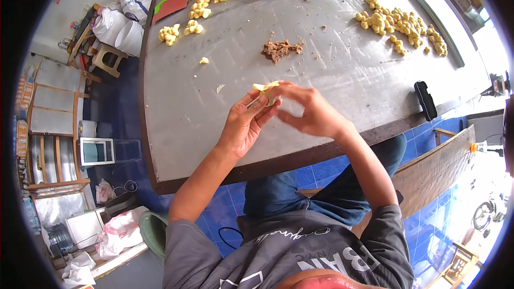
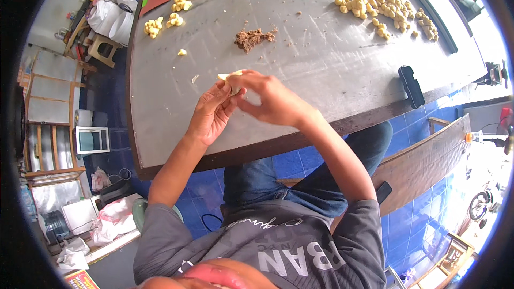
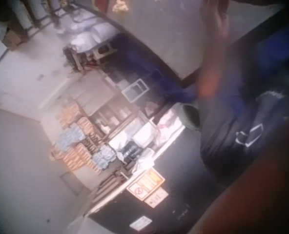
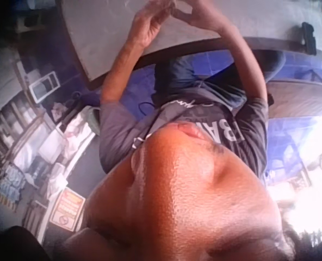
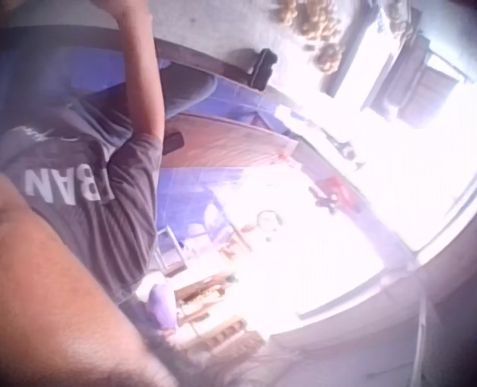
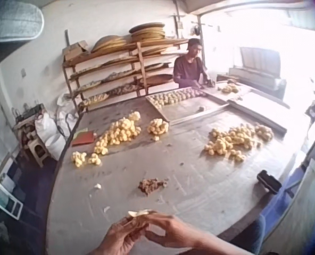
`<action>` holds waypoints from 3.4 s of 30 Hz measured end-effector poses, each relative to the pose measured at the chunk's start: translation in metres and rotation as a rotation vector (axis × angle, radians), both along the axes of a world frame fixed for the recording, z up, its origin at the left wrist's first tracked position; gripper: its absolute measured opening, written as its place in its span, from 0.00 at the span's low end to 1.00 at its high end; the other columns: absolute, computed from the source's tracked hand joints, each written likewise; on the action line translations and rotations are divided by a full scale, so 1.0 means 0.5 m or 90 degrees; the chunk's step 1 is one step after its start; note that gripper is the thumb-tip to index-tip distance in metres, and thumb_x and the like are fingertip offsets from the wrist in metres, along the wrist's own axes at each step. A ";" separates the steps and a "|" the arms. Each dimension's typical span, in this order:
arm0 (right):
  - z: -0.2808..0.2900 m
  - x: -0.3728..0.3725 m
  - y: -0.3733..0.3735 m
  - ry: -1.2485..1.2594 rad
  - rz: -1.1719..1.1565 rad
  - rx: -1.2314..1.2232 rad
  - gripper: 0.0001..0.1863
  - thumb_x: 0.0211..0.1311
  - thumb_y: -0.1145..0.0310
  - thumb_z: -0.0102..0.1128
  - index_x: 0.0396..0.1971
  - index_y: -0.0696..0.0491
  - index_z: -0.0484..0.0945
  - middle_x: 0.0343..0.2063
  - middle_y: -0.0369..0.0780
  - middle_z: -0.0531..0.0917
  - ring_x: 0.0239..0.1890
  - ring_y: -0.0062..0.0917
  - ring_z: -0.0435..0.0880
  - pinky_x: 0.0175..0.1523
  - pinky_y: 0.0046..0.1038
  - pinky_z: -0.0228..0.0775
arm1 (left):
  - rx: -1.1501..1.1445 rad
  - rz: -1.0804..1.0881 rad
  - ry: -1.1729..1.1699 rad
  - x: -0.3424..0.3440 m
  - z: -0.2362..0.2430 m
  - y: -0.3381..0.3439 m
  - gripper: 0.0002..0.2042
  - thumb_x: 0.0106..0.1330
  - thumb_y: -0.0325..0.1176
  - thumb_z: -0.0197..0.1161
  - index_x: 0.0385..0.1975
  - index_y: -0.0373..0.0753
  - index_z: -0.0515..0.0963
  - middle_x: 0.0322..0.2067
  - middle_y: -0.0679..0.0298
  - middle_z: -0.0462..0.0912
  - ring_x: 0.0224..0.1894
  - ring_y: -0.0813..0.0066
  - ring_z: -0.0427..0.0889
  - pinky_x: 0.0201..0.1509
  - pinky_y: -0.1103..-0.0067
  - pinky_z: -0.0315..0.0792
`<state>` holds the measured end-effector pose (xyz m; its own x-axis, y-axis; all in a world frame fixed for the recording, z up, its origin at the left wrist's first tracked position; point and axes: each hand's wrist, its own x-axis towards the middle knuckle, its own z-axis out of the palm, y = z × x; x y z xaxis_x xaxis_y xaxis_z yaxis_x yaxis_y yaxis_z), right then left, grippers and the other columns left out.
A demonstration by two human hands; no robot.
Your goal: The person fills pieces of dough with a dark paste, rolls them into balls, and flattens them by hand on a metal table.
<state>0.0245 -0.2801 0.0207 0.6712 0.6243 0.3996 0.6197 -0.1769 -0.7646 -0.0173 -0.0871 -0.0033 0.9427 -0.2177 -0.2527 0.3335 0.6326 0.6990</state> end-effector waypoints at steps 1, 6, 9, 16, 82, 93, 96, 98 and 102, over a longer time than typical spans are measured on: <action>0.005 0.006 -0.006 0.125 -0.024 0.042 0.24 0.54 0.71 0.67 0.51 0.60 0.75 0.48 0.48 0.81 0.54 0.42 0.78 0.62 0.38 0.67 | 0.018 -0.013 0.024 0.001 0.009 -0.001 0.17 0.69 0.29 0.60 0.55 0.31 0.69 0.47 0.58 0.79 0.50 0.74 0.81 0.59 0.81 0.76; -0.006 0.056 0.003 0.009 -0.046 0.003 0.21 0.56 0.68 0.67 0.50 0.59 0.77 0.45 0.48 0.82 0.48 0.39 0.82 0.53 0.33 0.73 | 0.092 -0.035 -0.008 0.003 0.012 0.007 0.16 0.68 0.29 0.60 0.54 0.32 0.71 0.46 0.61 0.79 0.50 0.75 0.80 0.59 0.80 0.76; -0.008 0.088 0.011 0.108 0.034 -0.050 0.17 0.60 0.68 0.65 0.47 0.60 0.79 0.40 0.44 0.85 0.42 0.31 0.84 0.51 0.29 0.73 | 0.136 -0.063 -0.040 0.003 0.010 0.020 0.16 0.68 0.29 0.60 0.54 0.34 0.72 0.47 0.62 0.80 0.50 0.74 0.80 0.60 0.80 0.75; -0.019 0.077 0.032 0.352 0.042 0.075 0.12 0.63 0.69 0.60 0.42 0.59 0.82 0.38 0.44 0.85 0.40 0.23 0.84 0.48 0.29 0.74 | 0.163 -0.129 -0.023 0.008 0.010 0.045 0.18 0.67 0.29 0.61 0.55 0.36 0.72 0.49 0.63 0.80 0.52 0.72 0.80 0.62 0.77 0.73; -0.049 0.299 -0.011 -0.213 0.041 -0.648 0.05 0.61 0.75 0.55 0.35 0.55 0.79 0.34 0.41 0.80 0.39 0.35 0.81 0.42 0.36 0.74 | 0.045 0.020 -0.004 0.054 -0.031 0.096 0.16 0.72 0.39 0.55 0.48 0.32 0.77 0.45 0.57 0.81 0.48 0.68 0.81 0.58 0.74 0.77; -0.032 0.345 -0.110 0.089 -0.106 -0.466 0.18 0.60 0.63 0.59 0.48 0.53 0.80 0.38 0.45 0.85 0.43 0.36 0.84 0.51 0.34 0.74 | 0.083 -0.003 -0.009 0.057 -0.021 0.076 0.15 0.72 0.40 0.55 0.47 0.34 0.78 0.43 0.60 0.83 0.46 0.73 0.82 0.57 0.76 0.77; -0.032 0.344 -0.104 0.069 -0.205 -0.571 0.21 0.61 0.60 0.60 0.52 0.52 0.78 0.46 0.45 0.82 0.53 0.36 0.78 0.57 0.35 0.71 | 0.083 -0.007 -0.008 0.056 -0.022 0.079 0.15 0.72 0.39 0.55 0.47 0.34 0.78 0.43 0.59 0.82 0.46 0.73 0.82 0.57 0.76 0.77; -0.025 0.341 -0.107 -0.031 -0.172 -0.541 0.23 0.61 0.60 0.61 0.55 0.52 0.75 0.51 0.44 0.78 0.59 0.36 0.73 0.61 0.34 0.67 | 0.078 -0.006 -0.011 0.056 -0.029 0.083 0.16 0.72 0.40 0.54 0.47 0.33 0.78 0.43 0.59 0.82 0.46 0.72 0.82 0.57 0.75 0.77; -0.011 0.354 -0.084 0.014 0.090 -0.572 0.27 0.59 0.65 0.64 0.59 0.53 0.70 0.51 0.43 0.75 0.57 0.35 0.72 0.59 0.33 0.67 | 0.065 -0.019 -0.022 0.062 -0.037 0.084 0.17 0.73 0.40 0.53 0.49 0.32 0.76 0.45 0.57 0.82 0.50 0.67 0.82 0.58 0.74 0.77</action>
<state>0.2013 -0.3220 0.0151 0.5661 0.7721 -0.2888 0.6683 -0.6349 -0.3875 0.0136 -0.0453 -0.0216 0.9445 -0.2211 -0.2428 0.3262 0.5477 0.7705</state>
